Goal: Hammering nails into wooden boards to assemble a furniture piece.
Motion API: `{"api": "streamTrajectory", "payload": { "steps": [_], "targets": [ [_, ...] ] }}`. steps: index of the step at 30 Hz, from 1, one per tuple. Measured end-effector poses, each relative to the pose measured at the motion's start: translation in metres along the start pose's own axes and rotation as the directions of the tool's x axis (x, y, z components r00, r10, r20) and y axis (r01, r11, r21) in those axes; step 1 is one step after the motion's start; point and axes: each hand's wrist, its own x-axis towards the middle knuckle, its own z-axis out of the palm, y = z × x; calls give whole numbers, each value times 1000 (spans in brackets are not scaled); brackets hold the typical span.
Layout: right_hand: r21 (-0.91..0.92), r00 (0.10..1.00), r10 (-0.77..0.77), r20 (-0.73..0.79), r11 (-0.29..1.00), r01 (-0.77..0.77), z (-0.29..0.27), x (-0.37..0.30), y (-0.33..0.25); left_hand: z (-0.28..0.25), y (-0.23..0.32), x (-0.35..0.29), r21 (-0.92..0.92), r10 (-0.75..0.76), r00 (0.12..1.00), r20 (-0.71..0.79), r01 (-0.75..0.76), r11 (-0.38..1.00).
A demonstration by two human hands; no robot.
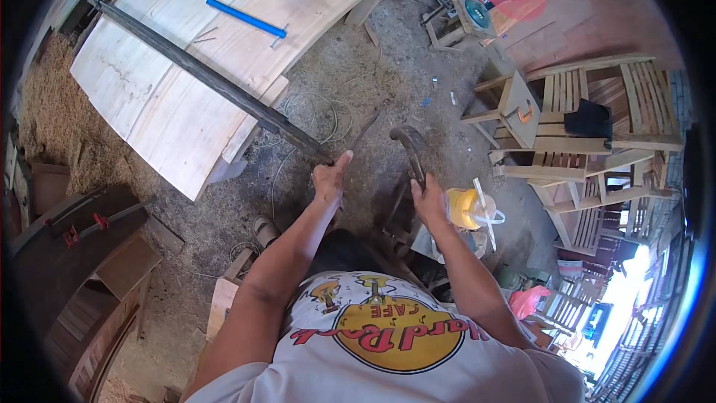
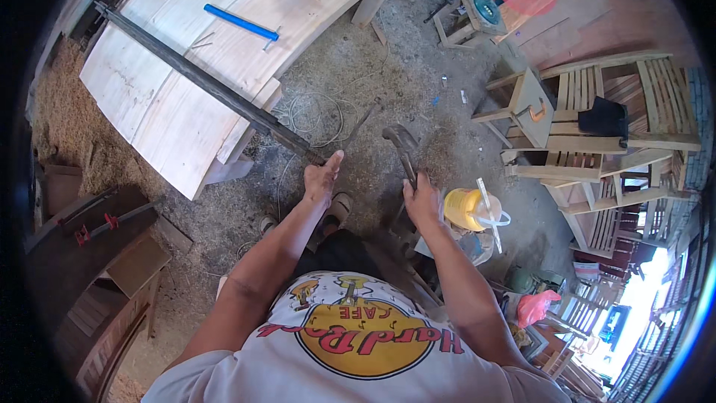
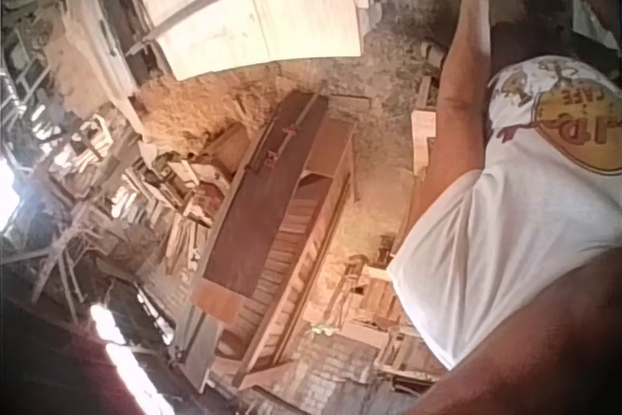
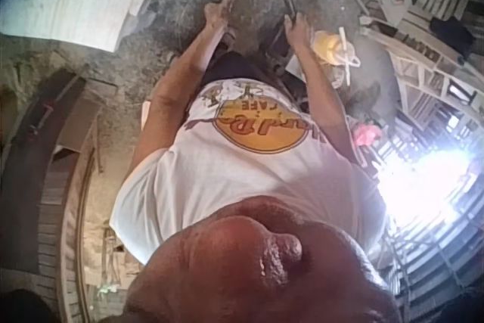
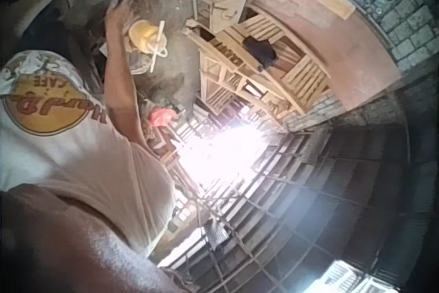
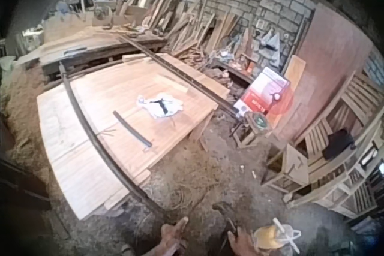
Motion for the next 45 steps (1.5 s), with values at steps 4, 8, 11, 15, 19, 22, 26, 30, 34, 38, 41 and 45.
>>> {"api": "streamTrajectory", "payload": {
  "steps": [4,8,11,15,19,22,26,30,34,38,41,45],
  "targets": [
    [186,985,163,54,968,-170,-8,-20,5,-8,-1,-43,243,242,956,-165,-198,950],
    [250,975,213,63,943,-222,-13,-38,8,-29,30,-89,387,650,754,95,-629,674],
    [384,949,276,150,869,-313,-16,-40,1,0,68,-71,347,829,527,188,-825,446],
    [401,990,113,-83,913,-70,-21,-25,-11,59,94,1,266,800,599,27,-776,572],
    [432,968,45,-245,899,68,-75,1,-46,86,79,34,411,742,656,-139,-643,646],
    [470,899,-30,-437,845,256,-127,21,-73,82,84,31,311,555,815,-168,-491,814],
    [499,651,-86,-755,569,654,-177,40,-108,78,81,52,399,576,778,-250,-459,794],
    [317,859,-203,-471,869,379,-69,55,-34,93,90,37,449,566,796,-213,-435,781],
    [42,997,-56,60,998,53,-2,83,-12,87,87,74,566,590,795,-143,-423,707],
    [285,977,-27,-211,955,88,-47,64,-32,86,79,57,597,576,802,-154,-389,702],
    [466,888,12,-461,854,230,-135,75,-69,82,77,61,617,564,814,-135,-377,691],
    [643,677,104,-728,446,623,-168,85,-89,84,79,54,626,522,837,-167,-318,712]
  ]
}}
